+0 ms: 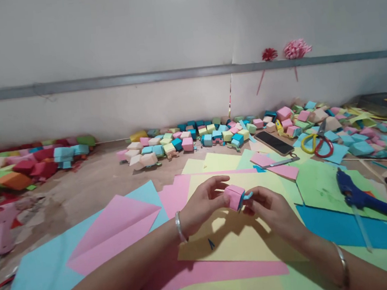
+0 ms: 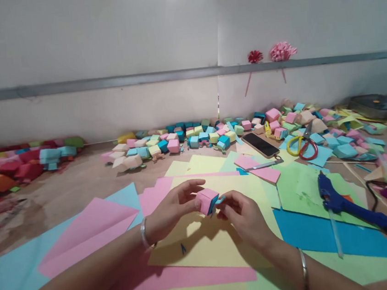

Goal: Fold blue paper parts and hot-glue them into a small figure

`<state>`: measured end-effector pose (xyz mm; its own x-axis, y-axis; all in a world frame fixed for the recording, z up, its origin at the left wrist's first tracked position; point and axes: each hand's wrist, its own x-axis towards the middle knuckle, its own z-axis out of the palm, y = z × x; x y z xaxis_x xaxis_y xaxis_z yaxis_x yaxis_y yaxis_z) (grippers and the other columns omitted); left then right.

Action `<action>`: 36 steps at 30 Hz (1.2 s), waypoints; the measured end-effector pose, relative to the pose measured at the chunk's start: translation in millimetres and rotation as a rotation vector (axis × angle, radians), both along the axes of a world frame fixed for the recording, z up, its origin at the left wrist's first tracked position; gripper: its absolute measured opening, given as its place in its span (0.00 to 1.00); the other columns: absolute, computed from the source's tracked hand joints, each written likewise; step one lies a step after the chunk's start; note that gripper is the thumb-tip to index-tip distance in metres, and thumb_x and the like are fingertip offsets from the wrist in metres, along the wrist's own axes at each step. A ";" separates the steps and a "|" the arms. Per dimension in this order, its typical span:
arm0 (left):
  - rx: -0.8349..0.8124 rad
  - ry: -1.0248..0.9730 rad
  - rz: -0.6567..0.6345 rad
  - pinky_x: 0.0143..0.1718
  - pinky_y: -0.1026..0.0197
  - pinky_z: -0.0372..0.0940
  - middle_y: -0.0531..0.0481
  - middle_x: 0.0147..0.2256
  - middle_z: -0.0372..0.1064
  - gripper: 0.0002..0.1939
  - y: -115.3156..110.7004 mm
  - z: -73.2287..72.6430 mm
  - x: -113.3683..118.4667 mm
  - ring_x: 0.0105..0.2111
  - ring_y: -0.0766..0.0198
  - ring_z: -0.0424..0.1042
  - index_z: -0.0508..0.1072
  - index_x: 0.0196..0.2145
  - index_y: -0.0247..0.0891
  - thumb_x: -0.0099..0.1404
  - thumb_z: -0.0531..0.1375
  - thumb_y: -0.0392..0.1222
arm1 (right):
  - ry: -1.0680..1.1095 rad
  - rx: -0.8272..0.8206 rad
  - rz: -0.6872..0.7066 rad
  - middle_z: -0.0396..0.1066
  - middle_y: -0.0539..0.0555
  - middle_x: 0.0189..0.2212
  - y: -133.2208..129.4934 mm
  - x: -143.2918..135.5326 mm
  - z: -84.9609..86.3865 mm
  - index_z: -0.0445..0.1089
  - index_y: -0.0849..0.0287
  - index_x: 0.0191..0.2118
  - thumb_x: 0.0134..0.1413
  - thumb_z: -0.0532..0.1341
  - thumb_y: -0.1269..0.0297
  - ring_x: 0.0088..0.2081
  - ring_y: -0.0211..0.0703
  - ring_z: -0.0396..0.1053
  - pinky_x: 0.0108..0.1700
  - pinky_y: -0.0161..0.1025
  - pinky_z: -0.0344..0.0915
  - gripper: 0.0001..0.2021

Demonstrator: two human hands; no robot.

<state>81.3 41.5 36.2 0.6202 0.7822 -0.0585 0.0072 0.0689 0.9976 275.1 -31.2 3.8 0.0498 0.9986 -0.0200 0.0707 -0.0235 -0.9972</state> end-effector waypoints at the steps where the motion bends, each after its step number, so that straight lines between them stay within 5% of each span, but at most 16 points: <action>1: 0.067 0.058 0.024 0.40 0.52 0.70 0.41 0.43 0.70 0.23 5.7 7.6 -3.2 0.40 0.57 0.73 0.68 0.50 0.37 0.58 0.65 0.46 | 0.013 -0.012 -0.001 0.73 0.55 0.30 -0.1 -0.7 -0.3 0.69 0.60 0.36 0.55 0.60 0.60 0.31 0.41 0.71 0.34 0.39 0.71 0.08; 4: 0.400 0.271 0.124 0.40 0.52 0.70 0.41 0.42 0.72 0.25 37.9 34.6 -19.4 0.40 0.56 0.73 0.66 0.52 0.36 0.59 0.62 0.47 | 0.025 -0.036 0.009 0.72 0.56 0.32 -0.3 -0.3 -1.3 0.69 0.60 0.35 0.53 0.60 0.62 0.30 0.41 0.72 0.31 0.39 0.72 0.07; 7: 0.805 0.613 0.382 0.43 0.53 0.69 0.43 0.45 0.72 0.20 85.8 53.5 -41.4 0.42 0.55 0.73 0.71 0.47 0.38 0.58 0.60 0.47 | -0.016 -0.030 0.043 0.71 0.53 0.28 -1.7 1.4 -2.3 0.69 0.60 0.34 0.52 0.58 0.65 0.29 0.41 0.71 0.30 0.38 0.71 0.05; 11: 0.829 0.709 0.544 0.46 0.50 0.66 0.40 0.43 0.74 0.21 141.8 55.1 -62.5 0.44 0.50 0.72 0.71 0.46 0.35 0.56 0.60 0.45 | -0.091 -0.013 0.084 0.69 0.51 0.25 -4.6 1.4 -2.3 0.70 0.60 0.33 0.53 0.55 0.68 0.29 0.40 0.71 0.31 0.37 0.70 0.06; 15: 0.800 0.698 0.566 0.41 0.56 0.69 0.39 0.43 0.76 0.23 171.0 47.9 -56.0 0.41 0.56 0.74 0.70 0.48 0.33 0.60 0.57 0.49 | -0.141 0.000 0.112 0.69 0.50 0.25 -5.4 0.9 -2.1 0.69 0.59 0.32 0.52 0.54 0.70 0.28 0.38 0.70 0.31 0.35 0.68 0.07; 22: 0.831 0.815 0.451 0.42 0.58 0.67 0.44 0.45 0.75 0.22 177.6 25.4 -40.3 0.42 0.55 0.74 0.73 0.46 0.37 0.53 0.60 0.42 | -0.179 0.000 0.138 0.70 0.50 0.25 -6.0 2.3 -2.6 0.70 0.58 0.31 0.51 0.54 0.72 0.29 0.39 0.70 0.32 0.35 0.67 0.08; 27: 0.809 0.972 0.540 0.42 0.55 0.66 0.43 0.41 0.76 0.17 176.2 15.2 -69.8 0.42 0.49 0.73 0.76 0.40 0.37 0.52 0.59 0.43 | -0.238 0.008 0.154 0.70 0.50 0.25 -6.7 1.3 -1.0 0.70 0.58 0.30 0.51 0.53 0.74 0.29 0.39 0.70 0.32 0.35 0.65 0.09; 36: 0.742 1.047 0.522 0.38 0.59 0.66 0.47 0.37 0.77 0.16 175.5 23.0 -117.3 0.38 0.54 0.74 0.78 0.37 0.40 0.51 0.59 0.47 | -0.283 -0.020 0.164 0.70 0.49 0.25 -6.1 1.1 -1.8 0.70 0.57 0.30 0.51 0.53 0.73 0.28 0.39 0.68 0.32 0.36 0.63 0.09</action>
<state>-36.0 217.0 59.1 0.1751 0.9602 0.2175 0.9054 -0.2438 0.3475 276.2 -37.4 2.0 -0.1055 0.9933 -0.0477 0.3499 -0.0078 -0.9367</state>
